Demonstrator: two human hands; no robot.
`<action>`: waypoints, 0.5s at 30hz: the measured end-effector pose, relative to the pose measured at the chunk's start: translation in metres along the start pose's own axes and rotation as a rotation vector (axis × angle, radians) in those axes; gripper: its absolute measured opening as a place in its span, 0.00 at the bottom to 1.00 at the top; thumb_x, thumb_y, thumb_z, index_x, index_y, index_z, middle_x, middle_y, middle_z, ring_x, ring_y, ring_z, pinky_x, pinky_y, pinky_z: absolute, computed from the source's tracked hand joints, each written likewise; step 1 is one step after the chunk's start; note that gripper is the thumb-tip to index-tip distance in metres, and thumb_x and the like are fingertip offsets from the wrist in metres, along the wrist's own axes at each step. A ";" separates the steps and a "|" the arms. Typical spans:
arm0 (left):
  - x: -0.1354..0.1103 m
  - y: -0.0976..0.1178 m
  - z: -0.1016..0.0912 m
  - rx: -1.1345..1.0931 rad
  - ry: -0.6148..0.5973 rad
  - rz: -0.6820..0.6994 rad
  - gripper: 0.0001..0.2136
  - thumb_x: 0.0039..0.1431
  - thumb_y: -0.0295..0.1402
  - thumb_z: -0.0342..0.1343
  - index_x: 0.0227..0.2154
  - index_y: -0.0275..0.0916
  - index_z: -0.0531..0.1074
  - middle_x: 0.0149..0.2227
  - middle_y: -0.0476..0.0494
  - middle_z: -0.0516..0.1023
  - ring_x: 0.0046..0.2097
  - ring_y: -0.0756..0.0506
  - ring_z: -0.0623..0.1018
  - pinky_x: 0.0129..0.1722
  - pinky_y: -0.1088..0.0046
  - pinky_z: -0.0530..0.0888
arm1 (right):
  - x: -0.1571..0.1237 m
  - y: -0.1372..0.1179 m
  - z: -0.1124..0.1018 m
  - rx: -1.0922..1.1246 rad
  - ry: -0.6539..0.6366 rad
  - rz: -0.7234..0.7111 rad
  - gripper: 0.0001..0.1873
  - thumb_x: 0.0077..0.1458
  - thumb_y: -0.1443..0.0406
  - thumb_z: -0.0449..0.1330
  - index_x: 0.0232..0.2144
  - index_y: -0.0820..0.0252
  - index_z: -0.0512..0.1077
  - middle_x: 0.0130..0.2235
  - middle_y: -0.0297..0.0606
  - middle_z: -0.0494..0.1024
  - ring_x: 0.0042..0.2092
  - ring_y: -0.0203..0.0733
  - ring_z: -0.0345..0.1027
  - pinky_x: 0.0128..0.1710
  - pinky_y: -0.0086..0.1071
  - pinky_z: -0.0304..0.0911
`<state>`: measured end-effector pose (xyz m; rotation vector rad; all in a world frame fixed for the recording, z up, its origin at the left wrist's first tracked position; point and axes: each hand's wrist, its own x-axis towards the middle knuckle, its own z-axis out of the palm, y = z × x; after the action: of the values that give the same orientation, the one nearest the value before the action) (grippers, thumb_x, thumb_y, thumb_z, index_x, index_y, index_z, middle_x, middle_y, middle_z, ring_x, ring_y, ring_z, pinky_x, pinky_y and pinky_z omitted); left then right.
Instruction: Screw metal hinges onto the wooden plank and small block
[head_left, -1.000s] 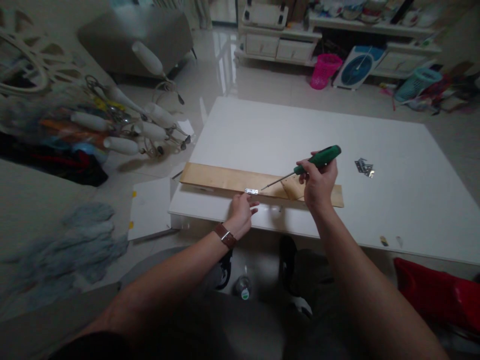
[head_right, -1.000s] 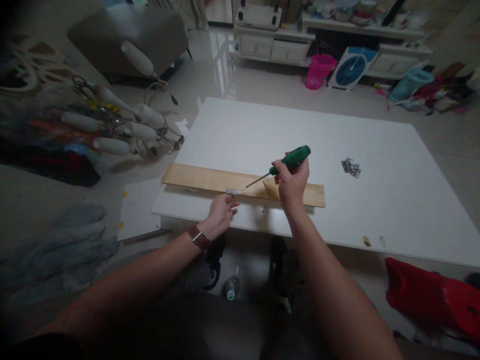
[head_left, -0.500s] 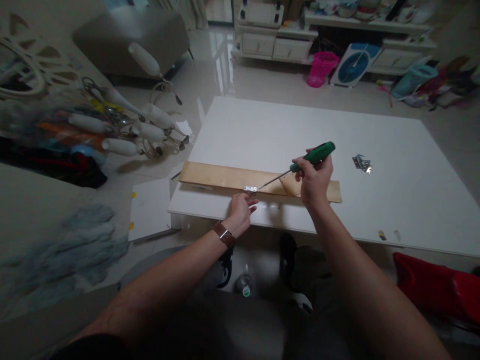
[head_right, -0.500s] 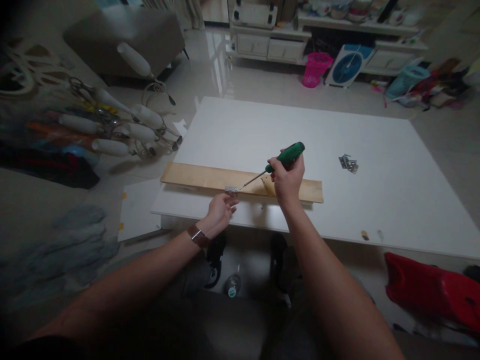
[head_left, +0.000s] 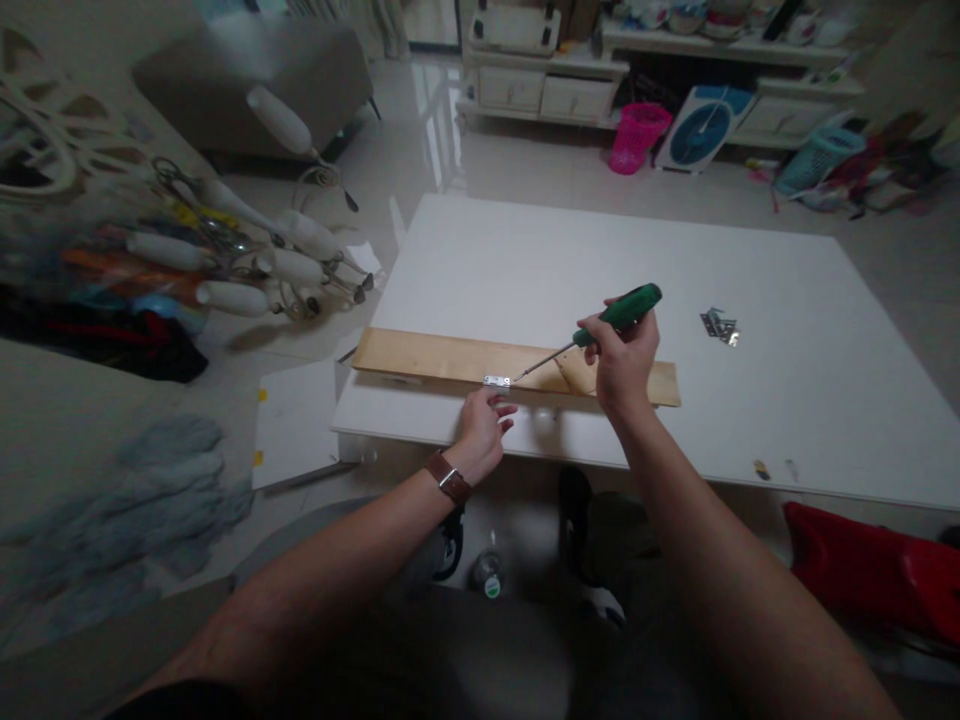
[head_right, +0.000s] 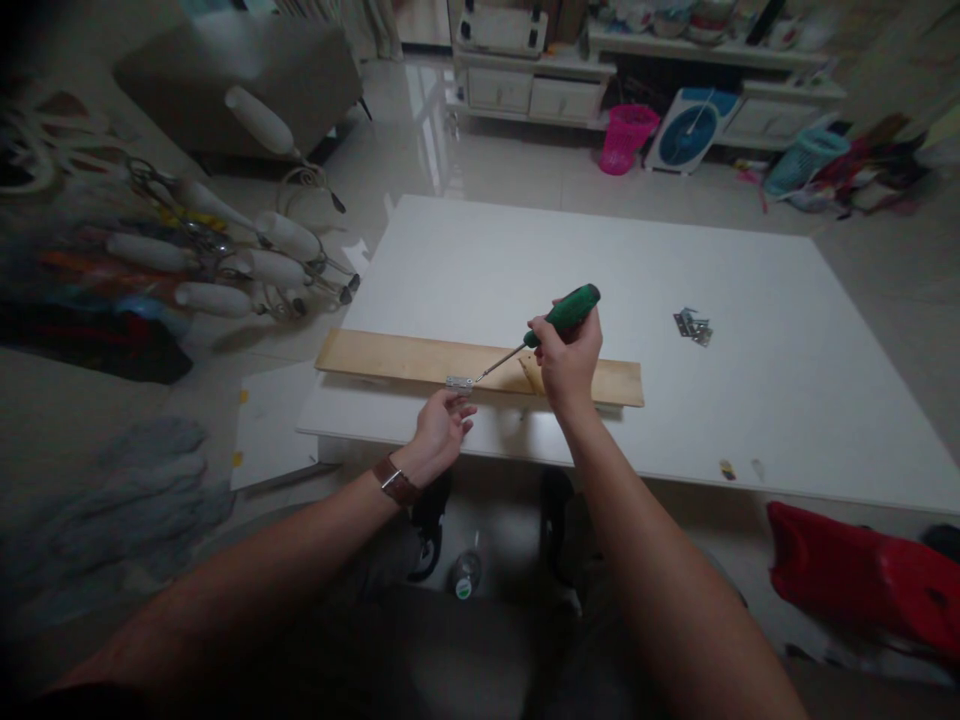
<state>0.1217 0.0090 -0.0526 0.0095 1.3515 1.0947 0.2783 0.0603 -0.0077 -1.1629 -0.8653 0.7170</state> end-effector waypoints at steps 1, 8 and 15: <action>0.000 0.000 0.000 0.003 -0.008 0.004 0.04 0.56 0.27 0.54 0.35 0.38 0.69 0.31 0.52 0.73 0.24 0.52 0.74 0.28 0.73 0.64 | 0.000 -0.001 0.000 -0.001 0.002 0.001 0.20 0.43 0.62 0.69 0.39 0.53 0.69 0.29 0.26 0.74 0.21 0.30 0.59 0.15 0.26 0.51; 0.001 0.002 -0.006 -0.002 -0.062 0.024 0.08 0.54 0.25 0.55 0.37 0.40 0.68 0.36 0.49 0.75 0.26 0.51 0.77 0.29 0.73 0.69 | -0.004 -0.004 -0.002 -0.019 -0.007 -0.005 0.20 0.43 0.62 0.69 0.39 0.52 0.67 0.30 0.26 0.74 0.22 0.30 0.60 0.16 0.25 0.52; 0.004 0.000 -0.005 -0.019 -0.069 0.031 0.09 0.57 0.23 0.53 0.39 0.40 0.67 0.37 0.50 0.75 0.25 0.51 0.77 0.28 0.73 0.69 | -0.002 -0.001 -0.006 -0.038 0.014 -0.031 0.19 0.45 0.62 0.69 0.40 0.53 0.68 0.31 0.26 0.73 0.23 0.30 0.61 0.17 0.25 0.54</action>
<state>0.1175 0.0087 -0.0571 0.0540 1.2829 1.1237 0.2821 0.0553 -0.0080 -1.1845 -0.8868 0.6684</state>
